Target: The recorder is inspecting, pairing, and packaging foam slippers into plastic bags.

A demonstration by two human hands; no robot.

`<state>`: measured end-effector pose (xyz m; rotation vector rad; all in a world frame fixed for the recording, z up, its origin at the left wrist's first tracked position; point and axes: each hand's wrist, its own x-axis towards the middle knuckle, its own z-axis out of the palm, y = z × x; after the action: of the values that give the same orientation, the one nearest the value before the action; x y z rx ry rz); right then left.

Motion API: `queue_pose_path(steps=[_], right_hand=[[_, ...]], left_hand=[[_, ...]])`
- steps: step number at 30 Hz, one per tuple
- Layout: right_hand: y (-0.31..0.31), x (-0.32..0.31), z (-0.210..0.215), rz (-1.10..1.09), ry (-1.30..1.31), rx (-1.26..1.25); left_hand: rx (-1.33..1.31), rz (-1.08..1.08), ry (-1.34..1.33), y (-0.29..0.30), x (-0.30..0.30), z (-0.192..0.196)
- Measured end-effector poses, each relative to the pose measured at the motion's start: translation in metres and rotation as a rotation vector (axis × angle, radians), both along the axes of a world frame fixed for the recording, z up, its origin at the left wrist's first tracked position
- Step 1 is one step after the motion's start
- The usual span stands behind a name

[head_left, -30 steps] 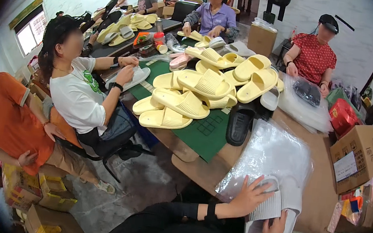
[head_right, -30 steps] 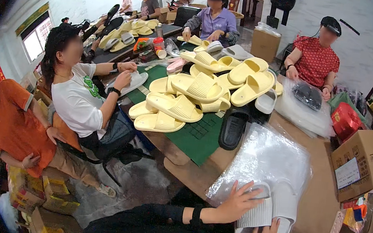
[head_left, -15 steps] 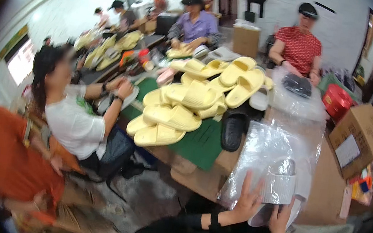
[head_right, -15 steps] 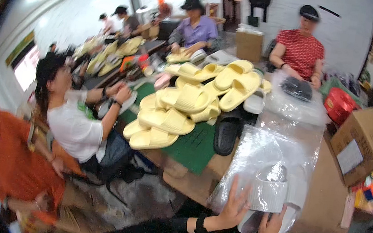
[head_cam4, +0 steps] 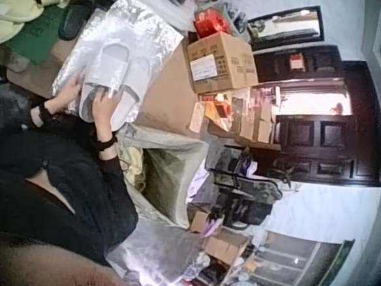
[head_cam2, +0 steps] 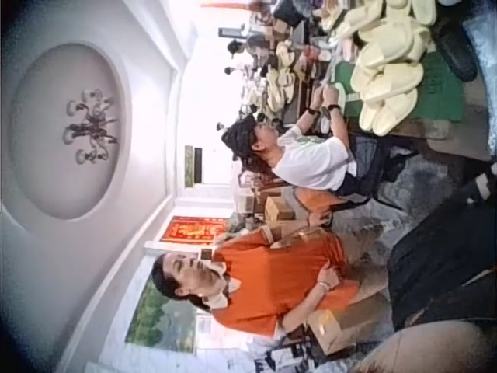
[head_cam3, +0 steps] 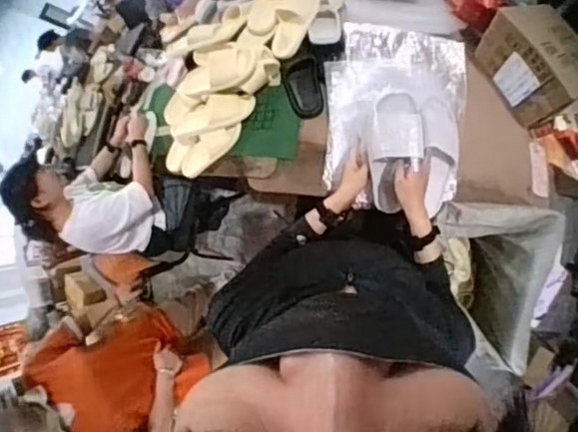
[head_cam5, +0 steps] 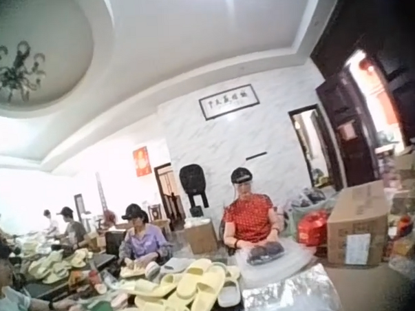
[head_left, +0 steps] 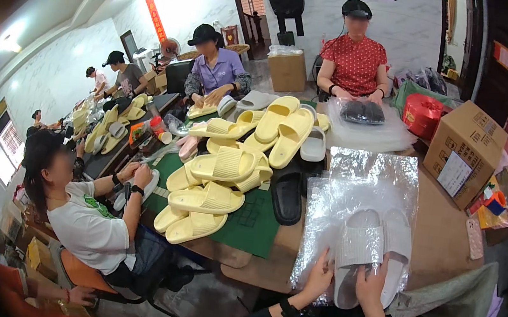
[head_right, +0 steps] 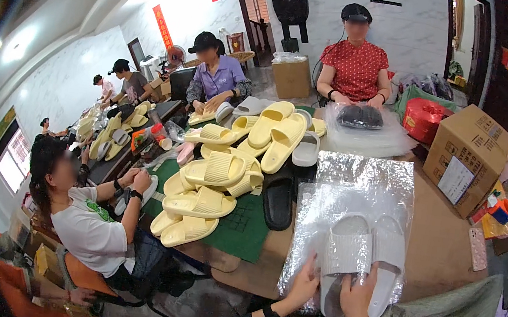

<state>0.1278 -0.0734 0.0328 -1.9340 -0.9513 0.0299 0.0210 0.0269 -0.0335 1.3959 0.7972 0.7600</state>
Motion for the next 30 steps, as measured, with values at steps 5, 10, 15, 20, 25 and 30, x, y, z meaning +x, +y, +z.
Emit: queue_pose_path(steps=[5, 10, 15, 20, 25, 30], right_hand=[[-0.006, 0.005, -0.001, -0.033, -0.004, -0.079], [0.004, 0.013, -0.005, -0.149, -0.101, -0.146], [0.014, 0.032, -0.005, -0.150, -0.159, -0.240], [0.031, 0.049, -0.011, -0.041, -0.099, -0.484], [0.048, 0.037, -0.008, 0.035, -0.027, -0.618], [0.060, 0.046, -0.033, -0.089, -0.133, -0.402]], left_hand=[[-0.208, -0.239, 0.219, -0.005, 0.001, 0.016], [-0.176, -0.389, 0.191, -0.004, 0.000, -0.011], [-0.302, -0.401, 0.191, -0.001, 0.002, -0.002], [-0.807, -0.283, -0.224, 0.004, 0.002, -0.012], [-0.912, -0.235, -0.379, 0.011, -0.002, -0.007], [-0.876, -0.312, -0.280, 0.005, -0.002, 0.009]])
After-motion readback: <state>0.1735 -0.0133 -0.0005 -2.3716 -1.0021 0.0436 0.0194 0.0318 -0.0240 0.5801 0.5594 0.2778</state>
